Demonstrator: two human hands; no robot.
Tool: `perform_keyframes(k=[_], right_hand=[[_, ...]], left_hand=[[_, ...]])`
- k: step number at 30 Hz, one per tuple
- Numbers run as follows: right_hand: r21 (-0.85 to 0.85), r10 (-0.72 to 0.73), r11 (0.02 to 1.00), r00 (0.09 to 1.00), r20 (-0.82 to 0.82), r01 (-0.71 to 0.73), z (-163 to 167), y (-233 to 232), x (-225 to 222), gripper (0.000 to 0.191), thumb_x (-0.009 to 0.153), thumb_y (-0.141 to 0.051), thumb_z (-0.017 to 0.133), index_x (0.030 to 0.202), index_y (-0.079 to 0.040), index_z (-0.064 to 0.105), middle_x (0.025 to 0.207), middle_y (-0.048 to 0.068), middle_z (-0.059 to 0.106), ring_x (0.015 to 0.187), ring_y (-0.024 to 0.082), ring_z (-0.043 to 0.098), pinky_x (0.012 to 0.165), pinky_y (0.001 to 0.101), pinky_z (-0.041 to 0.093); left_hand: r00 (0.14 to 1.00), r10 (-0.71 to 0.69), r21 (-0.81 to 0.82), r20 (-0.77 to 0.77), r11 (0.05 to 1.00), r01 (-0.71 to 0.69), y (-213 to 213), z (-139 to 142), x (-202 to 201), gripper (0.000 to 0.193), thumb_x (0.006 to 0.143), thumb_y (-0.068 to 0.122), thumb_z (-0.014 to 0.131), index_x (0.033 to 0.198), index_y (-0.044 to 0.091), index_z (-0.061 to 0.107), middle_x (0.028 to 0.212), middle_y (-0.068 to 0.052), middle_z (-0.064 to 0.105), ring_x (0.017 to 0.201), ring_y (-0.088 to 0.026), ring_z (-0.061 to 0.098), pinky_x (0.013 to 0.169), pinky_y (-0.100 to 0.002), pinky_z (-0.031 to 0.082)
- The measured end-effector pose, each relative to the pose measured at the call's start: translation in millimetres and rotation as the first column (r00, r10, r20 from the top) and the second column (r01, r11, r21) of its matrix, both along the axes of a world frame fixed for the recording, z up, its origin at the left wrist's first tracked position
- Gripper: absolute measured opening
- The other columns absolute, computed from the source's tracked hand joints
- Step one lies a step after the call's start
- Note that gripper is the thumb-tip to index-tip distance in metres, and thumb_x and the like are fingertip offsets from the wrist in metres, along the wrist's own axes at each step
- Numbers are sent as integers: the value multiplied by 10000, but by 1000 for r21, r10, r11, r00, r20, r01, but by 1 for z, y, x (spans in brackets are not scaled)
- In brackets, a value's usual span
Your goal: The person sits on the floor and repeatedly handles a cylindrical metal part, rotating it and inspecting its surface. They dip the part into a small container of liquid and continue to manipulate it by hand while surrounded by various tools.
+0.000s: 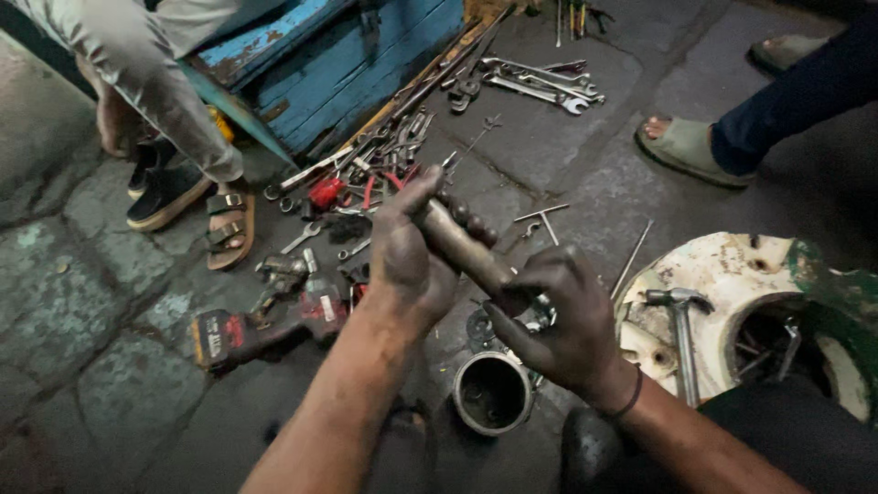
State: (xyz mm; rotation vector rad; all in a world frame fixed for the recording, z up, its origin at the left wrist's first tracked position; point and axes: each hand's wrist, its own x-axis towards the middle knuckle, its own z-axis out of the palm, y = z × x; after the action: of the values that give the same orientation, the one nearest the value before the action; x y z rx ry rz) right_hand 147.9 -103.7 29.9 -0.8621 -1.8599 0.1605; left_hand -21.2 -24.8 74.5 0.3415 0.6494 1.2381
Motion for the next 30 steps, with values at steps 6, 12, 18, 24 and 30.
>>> perform_keyframes(k=[6,12,18,24,30], right_hand=[[-626,-122,626,735,-667,-464,-2,9,-5,394,761,-61,814,1091,-65,598,1008,117,671,827,211,712,700,367,654],[-434,-305,215,362,-881,-875,-6,20,9,391,799,-69,727,1159,-102,575,871,64,578,737,167,625,631,276,524],[-316,-145,-34,317,-937,-948,1,16,22,365,982,-193,638,1239,55,565,871,84,585,636,106,543,453,212,444],[-785,234,172,799,-554,-595,12,13,22,438,975,-345,574,1229,11,603,704,43,571,457,94,514,394,261,475],[-417,6,896,937,349,150,15,7,4,467,928,-403,709,1219,-58,589,737,173,706,621,288,693,548,401,536]], left_hand=[[986,165,71,-41,984,-162,7,2,2,239,838,264,716,810,128,522,643,-20,493,555,-181,507,549,-391,481],[993,111,199,47,973,-119,7,4,5,241,856,259,708,801,123,517,621,-26,475,537,-178,498,532,-389,457],[988,-82,265,133,963,44,2,3,7,280,932,283,693,806,126,498,619,1,432,532,-167,472,539,-382,438],[983,-158,276,97,953,126,-1,8,9,189,909,308,677,914,139,592,609,23,411,519,-142,447,534,-355,422],[982,122,76,-142,991,-112,10,4,16,218,867,272,721,866,124,561,581,23,410,463,-144,436,465,-384,443]])
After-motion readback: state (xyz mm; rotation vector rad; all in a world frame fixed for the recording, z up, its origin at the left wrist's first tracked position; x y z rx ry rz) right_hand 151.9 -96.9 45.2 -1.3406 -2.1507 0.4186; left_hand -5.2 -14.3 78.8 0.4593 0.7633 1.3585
